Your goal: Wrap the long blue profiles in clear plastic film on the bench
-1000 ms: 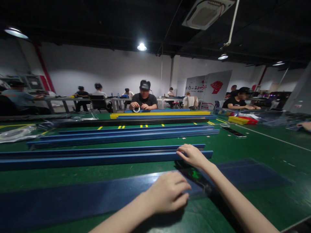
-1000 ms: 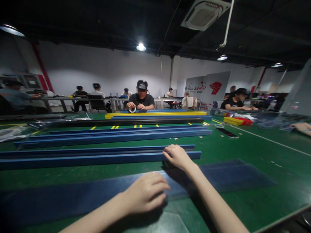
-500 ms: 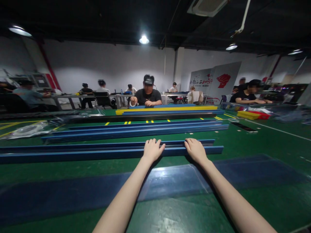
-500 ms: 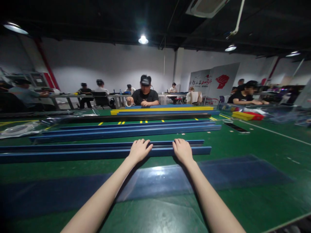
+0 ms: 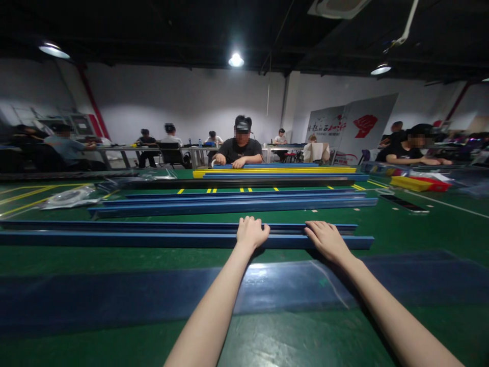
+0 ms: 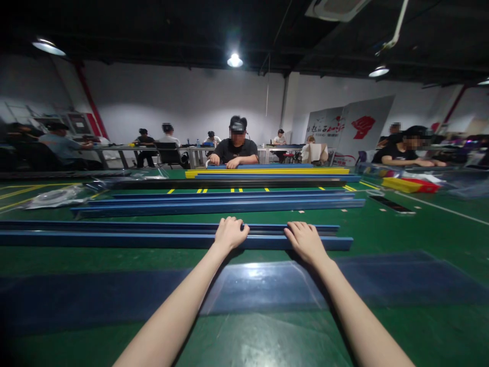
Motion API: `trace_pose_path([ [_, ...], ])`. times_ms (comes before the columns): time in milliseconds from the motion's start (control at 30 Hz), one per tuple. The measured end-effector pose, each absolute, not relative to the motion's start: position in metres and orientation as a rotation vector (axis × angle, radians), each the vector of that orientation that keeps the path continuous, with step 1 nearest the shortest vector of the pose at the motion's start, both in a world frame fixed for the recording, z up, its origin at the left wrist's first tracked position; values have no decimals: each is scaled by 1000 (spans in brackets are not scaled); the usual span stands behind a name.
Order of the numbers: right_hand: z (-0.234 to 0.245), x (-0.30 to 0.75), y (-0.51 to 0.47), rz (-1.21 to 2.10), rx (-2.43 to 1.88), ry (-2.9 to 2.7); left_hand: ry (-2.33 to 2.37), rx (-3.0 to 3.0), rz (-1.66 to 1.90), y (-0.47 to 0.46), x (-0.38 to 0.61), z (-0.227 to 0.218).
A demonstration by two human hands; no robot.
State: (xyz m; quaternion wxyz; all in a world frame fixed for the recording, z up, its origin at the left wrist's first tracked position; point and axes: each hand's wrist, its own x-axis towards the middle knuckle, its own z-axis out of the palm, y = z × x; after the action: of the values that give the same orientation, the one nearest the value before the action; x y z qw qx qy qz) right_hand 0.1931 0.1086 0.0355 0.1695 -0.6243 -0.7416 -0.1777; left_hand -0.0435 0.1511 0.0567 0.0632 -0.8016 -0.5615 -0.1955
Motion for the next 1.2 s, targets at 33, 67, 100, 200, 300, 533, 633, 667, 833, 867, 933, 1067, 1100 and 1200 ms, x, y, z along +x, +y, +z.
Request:
trace_pose_path([
  [33, 35, 193, 109, -486, -1743, -2140, -1721, -2401, -605, 152, -48, 58],
  [67, 35, 192, 109, -468, -1709, -2176, -1755, -2378, -616, 153, -53, 59],
  [100, 35, 190, 109, -455, -1675, -2215, -1785, -2359, -623, 155, -60, 60],
  [200, 34, 187, 109, -437, -1600, -2305, -1898, -2303, -655, 158, -79, 63],
  [300, 34, 186, 109, -437, -1611, -2309, -2018, -2255, -707, 161, -94, 65],
  [533, 43, 202, 104, -462, -1692, -2250, -2281, -2148, -760, 167, -110, 68],
  [633, 45, 212, 101, -467, -1739, -2225, -2326, -2134, -764, 165, -113, 70],
  [667, 45, 216, 101, -459, -1756, -2215, -2335, -2131, -767, 165, -113, 71],
  [833, 46, 233, 101, -352, -1899, -2110, -2335, -2201, -750, 166, -119, 74],
  [867, 46, 235, 101, -337, -1918, -2091, -2327, -2235, -733, 167, -120, 74],
  [933, 45, 239, 102, -326, -1936, -2070, -2302, -2311, -692, 170, -123, 76],
  [1067, 40, 242, 104, -278, -1973, -2048, -2234, -2425, -645, 173, -127, 82],
  [1100, 38, 242, 104, -265, -1975, -2042, -2212, -2444, -647, 173, -127, 84],
  [1200, 33, 240, 105, -269, -1933, -2043, -2126, -2489, -680, 172, -125, 92],
])
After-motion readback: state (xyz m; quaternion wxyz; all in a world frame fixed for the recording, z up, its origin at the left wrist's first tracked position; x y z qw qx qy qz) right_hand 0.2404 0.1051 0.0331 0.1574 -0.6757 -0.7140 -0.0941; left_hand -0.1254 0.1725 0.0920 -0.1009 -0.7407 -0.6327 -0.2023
